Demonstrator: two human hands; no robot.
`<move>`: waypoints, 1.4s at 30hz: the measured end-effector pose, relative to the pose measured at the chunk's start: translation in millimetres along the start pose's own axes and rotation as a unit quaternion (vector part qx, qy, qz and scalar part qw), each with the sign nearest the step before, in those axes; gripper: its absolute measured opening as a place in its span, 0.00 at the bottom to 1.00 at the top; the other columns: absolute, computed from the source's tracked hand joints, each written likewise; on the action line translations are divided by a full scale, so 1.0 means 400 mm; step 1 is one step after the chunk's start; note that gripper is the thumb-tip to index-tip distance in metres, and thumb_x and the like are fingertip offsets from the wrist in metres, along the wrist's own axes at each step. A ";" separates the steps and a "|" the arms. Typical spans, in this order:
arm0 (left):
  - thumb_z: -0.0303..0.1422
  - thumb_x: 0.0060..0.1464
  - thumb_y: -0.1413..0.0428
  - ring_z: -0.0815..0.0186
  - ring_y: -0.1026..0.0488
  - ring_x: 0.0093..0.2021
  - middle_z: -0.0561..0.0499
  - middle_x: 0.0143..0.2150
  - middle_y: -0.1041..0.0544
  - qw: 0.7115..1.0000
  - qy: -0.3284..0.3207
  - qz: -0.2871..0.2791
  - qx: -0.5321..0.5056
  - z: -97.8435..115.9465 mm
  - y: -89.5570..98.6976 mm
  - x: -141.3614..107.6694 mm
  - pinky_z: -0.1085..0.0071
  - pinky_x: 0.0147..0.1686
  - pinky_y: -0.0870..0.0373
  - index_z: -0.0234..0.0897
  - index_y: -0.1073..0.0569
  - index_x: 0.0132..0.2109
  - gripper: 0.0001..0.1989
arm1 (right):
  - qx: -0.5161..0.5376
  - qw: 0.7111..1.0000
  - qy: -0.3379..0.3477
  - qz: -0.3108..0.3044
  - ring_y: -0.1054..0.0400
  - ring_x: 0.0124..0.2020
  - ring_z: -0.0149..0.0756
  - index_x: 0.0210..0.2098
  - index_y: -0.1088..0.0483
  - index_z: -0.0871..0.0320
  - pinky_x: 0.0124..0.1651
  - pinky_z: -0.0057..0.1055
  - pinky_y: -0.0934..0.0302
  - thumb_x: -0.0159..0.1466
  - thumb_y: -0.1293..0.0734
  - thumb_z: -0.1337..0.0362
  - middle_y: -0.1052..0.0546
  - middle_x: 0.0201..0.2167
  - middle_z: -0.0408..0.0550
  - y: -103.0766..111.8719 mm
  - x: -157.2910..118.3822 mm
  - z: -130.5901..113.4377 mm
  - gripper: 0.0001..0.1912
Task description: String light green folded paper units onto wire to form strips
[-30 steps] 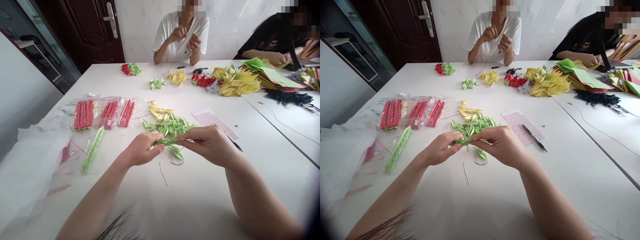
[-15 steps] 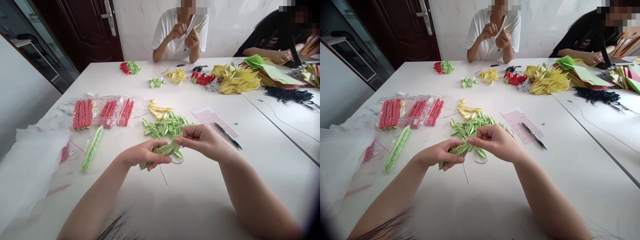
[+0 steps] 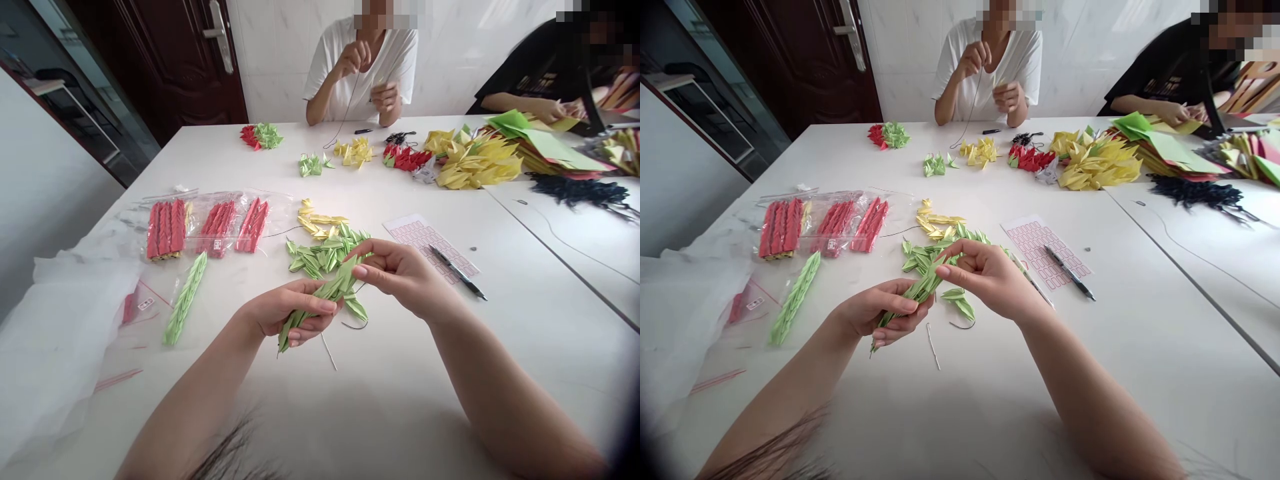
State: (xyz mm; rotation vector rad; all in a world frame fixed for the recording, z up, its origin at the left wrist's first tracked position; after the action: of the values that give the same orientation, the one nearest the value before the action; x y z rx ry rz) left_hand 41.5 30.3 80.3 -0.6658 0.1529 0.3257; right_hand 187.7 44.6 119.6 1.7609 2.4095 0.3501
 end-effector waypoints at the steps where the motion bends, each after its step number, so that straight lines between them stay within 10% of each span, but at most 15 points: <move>1: 0.38 0.54 0.39 0.78 0.44 0.13 0.61 0.19 0.39 1.000 -0.005 0.006 -0.004 0.001 0.002 0.001 0.80 0.11 0.40 0.36 0.34 0.35 0.13 | -0.013 1.000 0.006 0.018 0.60 0.17 0.23 0.37 0.29 0.59 0.19 0.26 0.65 0.61 0.29 0.47 0.50 0.15 0.31 0.004 0.000 -0.001 0.20; 20: 0.32 0.57 0.40 0.77 0.47 0.20 0.58 0.24 0.41 0.994 -0.062 0.086 -0.013 0.009 0.015 0.015 0.77 0.19 0.49 0.35 0.33 0.38 0.08 | -0.089 0.992 0.055 0.065 0.58 0.19 0.25 0.36 0.26 0.60 0.21 0.27 0.60 0.61 0.28 0.50 0.51 0.18 0.32 -0.010 0.009 -0.004 0.18; 30: 0.45 0.65 0.52 0.73 0.36 0.23 0.52 0.29 0.36 0.995 -0.071 0.046 -0.061 -0.001 0.028 0.020 0.73 0.26 0.39 0.31 0.29 0.42 0.19 | -0.127 0.991 0.013 -0.048 0.50 0.21 0.27 0.46 0.27 0.57 0.24 0.28 0.53 0.66 0.34 0.49 0.44 0.20 0.36 0.006 0.002 0.017 0.19; 42: 0.44 0.67 0.57 0.73 0.39 0.21 0.52 0.28 0.37 0.996 -0.018 0.044 -0.078 -0.017 0.020 0.029 0.76 0.23 0.41 0.33 0.31 0.38 0.20 | -0.201 0.969 0.119 0.077 0.44 0.23 0.28 0.32 0.26 0.58 0.27 0.30 0.46 0.64 0.35 0.64 0.37 0.21 0.41 0.051 -0.008 -0.042 0.07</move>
State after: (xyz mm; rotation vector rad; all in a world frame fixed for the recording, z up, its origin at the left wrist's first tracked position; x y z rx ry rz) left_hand 49.3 34.8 67.6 -0.8097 0.1241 0.4370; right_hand 203.5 45.7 141.3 1.7983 2.1402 1.0425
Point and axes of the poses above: each hand's wrist, its own x-axis towards the middle knuckle, its own y-axis out of the back of the hand, z = x × y, the point moved 6 cm from there along x, towards the middle knuckle
